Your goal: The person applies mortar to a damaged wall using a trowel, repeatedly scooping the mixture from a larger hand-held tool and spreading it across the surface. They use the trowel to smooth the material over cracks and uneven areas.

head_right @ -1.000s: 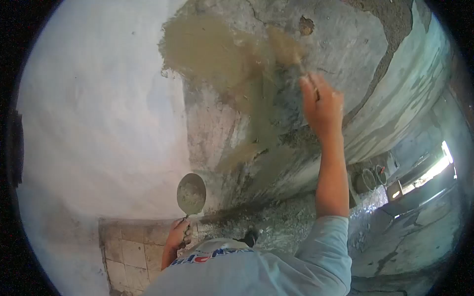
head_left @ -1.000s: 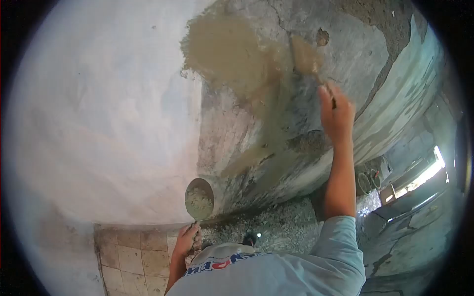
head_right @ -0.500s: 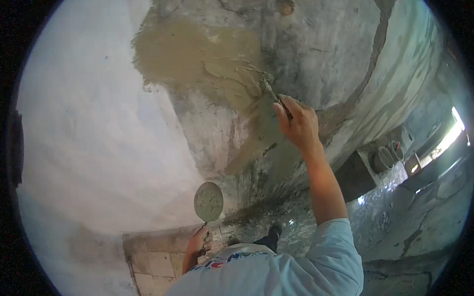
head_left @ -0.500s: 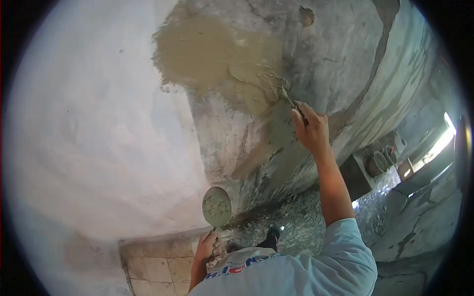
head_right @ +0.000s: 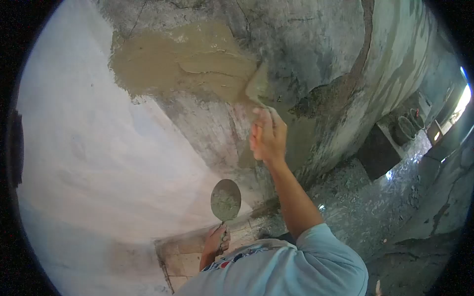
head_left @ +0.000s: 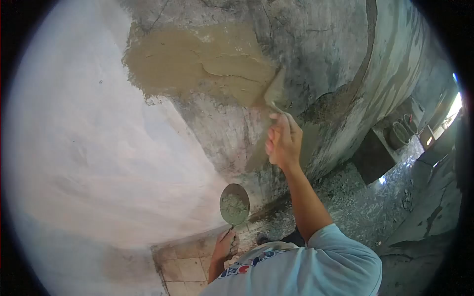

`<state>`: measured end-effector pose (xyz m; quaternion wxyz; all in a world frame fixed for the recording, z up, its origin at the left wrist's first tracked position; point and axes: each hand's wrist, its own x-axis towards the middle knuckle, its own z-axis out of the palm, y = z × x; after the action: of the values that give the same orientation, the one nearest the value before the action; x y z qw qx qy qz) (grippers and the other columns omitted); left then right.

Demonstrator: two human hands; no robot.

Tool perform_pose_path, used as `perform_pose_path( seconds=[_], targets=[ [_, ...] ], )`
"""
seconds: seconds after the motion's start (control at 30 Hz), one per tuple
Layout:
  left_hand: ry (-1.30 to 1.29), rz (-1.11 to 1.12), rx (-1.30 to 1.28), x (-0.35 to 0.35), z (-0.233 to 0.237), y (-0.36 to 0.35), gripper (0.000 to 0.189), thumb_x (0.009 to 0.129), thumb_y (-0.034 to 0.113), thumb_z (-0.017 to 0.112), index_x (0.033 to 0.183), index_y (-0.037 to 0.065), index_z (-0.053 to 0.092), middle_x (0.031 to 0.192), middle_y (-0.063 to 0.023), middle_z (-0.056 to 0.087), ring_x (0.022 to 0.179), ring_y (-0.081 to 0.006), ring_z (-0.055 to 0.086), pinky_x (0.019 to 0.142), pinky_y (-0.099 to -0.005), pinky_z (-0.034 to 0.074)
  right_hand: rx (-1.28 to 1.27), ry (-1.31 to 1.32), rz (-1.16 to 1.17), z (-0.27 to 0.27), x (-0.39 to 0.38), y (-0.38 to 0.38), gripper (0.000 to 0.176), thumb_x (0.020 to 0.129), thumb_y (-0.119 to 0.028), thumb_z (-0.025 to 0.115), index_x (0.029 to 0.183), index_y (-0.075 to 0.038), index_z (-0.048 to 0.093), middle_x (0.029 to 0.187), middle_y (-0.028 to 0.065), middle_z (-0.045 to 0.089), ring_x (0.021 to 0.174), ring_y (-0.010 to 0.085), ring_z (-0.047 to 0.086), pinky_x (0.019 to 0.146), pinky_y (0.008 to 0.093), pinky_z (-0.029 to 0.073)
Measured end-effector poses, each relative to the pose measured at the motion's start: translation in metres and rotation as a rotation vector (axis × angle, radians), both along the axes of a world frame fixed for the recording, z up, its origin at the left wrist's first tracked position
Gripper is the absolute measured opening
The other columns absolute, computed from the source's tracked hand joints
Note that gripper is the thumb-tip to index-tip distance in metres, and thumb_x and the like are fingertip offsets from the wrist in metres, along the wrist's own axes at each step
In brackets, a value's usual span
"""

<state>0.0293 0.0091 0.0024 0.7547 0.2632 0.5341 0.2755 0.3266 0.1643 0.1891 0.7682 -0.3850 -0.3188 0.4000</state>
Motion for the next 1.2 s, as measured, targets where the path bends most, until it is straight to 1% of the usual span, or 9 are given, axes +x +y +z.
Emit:
perform_pose_path(
  seconds=[0.13, 0.33, 0.47, 0.57, 0.7, 0.77, 0.83, 0.97, 1.2],
  targets=[
    [0.049, 0.021, -0.015, -0.007, 0.008, 0.001, 0.022, 0.105, 0.027, 0.053, 0.089, 0.011, 0.052, 0.065, 0.0003, 0.048, 0.043, -0.0101, 0.040, 0.036, -0.0281, 0.028, 0.103, -0.070, 0.016, 0.036, -0.041, 0.014, 0.028, 0.107, -0.026, 0.049, 0.111, -0.002, 0.063, 0.066, 0.0010, 0.051, 0.045, 0.0085, 0.046, 0.039, 0.0262, 0.037],
    [-0.028, -0.003, 0.061, -0.022, 0.003, -0.005, 0.028, 0.105, 0.034, 0.053, 0.088, 0.012, 0.052, 0.061, 0.0001, 0.045, 0.039, -0.0109, 0.036, 0.035, -0.0278, 0.026, 0.239, -0.291, 0.046, 0.069, -0.094, 0.026, 0.025, 0.105, -0.023, 0.054, 0.106, 0.001, 0.063, 0.065, 0.0106, 0.059, 0.052, 0.0163, 0.058, 0.050, 0.0344, 0.043],
    [0.012, 0.062, 0.096, -0.011, 0.016, -0.004, 0.031, 0.105, 0.038, 0.053, 0.087, 0.012, 0.052, 0.058, -0.0001, 0.043, 0.038, -0.0107, 0.035, 0.034, -0.0270, 0.025, 0.349, -0.316, 0.086, 0.089, -0.125, 0.035, 0.027, 0.106, -0.021, 0.052, 0.107, 0.003, 0.064, 0.063, 0.0022, 0.053, 0.046, 0.0087, 0.048, 0.040, 0.0283, 0.038],
    [-0.007, 0.065, 0.141, -0.011, 0.015, -0.007, 0.031, 0.105, 0.038, 0.053, 0.087, 0.012, 0.051, 0.059, -0.0005, 0.043, 0.037, -0.0103, 0.034, 0.033, -0.0265, 0.025, 0.398, -0.414, 0.100, 0.093, -0.136, 0.040, 0.025, 0.105, -0.020, 0.053, 0.105, 0.002, 0.065, 0.061, 0.0024, 0.055, 0.045, 0.0092, 0.048, 0.041, 0.0291, 0.039],
    [-0.027, 0.103, 0.104, -0.010, 0.003, -0.009, 0.032, 0.105, 0.038, 0.053, 0.087, 0.012, 0.051, 0.058, -0.0009, 0.043, 0.036, -0.0105, 0.034, 0.033, -0.0270, 0.024, 0.349, -0.497, 0.315, 0.075, -0.129, 0.031, 0.026, 0.105, -0.024, 0.054, 0.108, -0.001, 0.066, 0.063, 0.0022, 0.056, 0.045, 0.0096, 0.049, 0.042, 0.0291, 0.041],
    [-0.068, 0.013, 0.123, -0.020, -0.005, -0.010, 0.031, 0.105, 0.037, 0.053, 0.087, 0.012, 0.050, 0.059, -0.0010, 0.044, 0.037, -0.0106, 0.035, 0.033, -0.0271, 0.024, 0.276, -0.397, 0.371, 0.054, -0.116, 0.013, 0.028, 0.105, -0.027, 0.054, 0.110, -0.002, 0.065, 0.065, 0.0016, 0.056, 0.046, 0.0095, 0.049, 0.042, 0.0288, 0.041],
    [-0.059, 0.070, 0.050, -0.019, -0.009, -0.010, 0.029, 0.104, 0.036, 0.054, 0.088, 0.012, 0.051, 0.061, -0.0009, 0.046, 0.039, -0.0108, 0.037, 0.033, -0.0267, 0.024, 0.154, -0.208, 0.323, 0.021, -0.092, 0.009, 0.030, 0.106, -0.031, 0.052, 0.101, -0.004, 0.063, 0.066, 0.0037, 0.058, 0.051, 0.0107, 0.053, 0.046, 0.0315, 0.042],
    [-0.085, 0.135, -0.034, -0.022, -0.020, -0.010, 0.026, 0.104, 0.034, 0.056, 0.090, 0.013, 0.051, 0.064, -0.0005, 0.047, 0.041, -0.0108, 0.040, 0.034, -0.0261, 0.026, 0.015, 0.298, 0.080, -0.016, -0.025, 0.012, 0.033, 0.108, -0.032, 0.049, 0.112, -0.004, 0.064, 0.066, 0.0030, 0.055, 0.047, 0.0112, 0.050, 0.042, 0.0275, 0.040],
    [0.009, 0.091, -0.007, -0.018, 0.004, -0.007, 0.024, 0.104, 0.031, 0.055, 0.090, 0.012, 0.051, 0.063, 0.0005, 0.046, 0.042, -0.0101, 0.040, 0.035, -0.0255, 0.028, 0.061, 0.086, 0.108, 0.017, 0.001, 0.015, 0.035, 0.107, -0.033, 0.051, 0.111, -0.001, 0.063, 0.065, 0.0030, 0.052, 0.045, 0.0104, 0.047, 0.039, 0.0271, 0.037]
  ],
)
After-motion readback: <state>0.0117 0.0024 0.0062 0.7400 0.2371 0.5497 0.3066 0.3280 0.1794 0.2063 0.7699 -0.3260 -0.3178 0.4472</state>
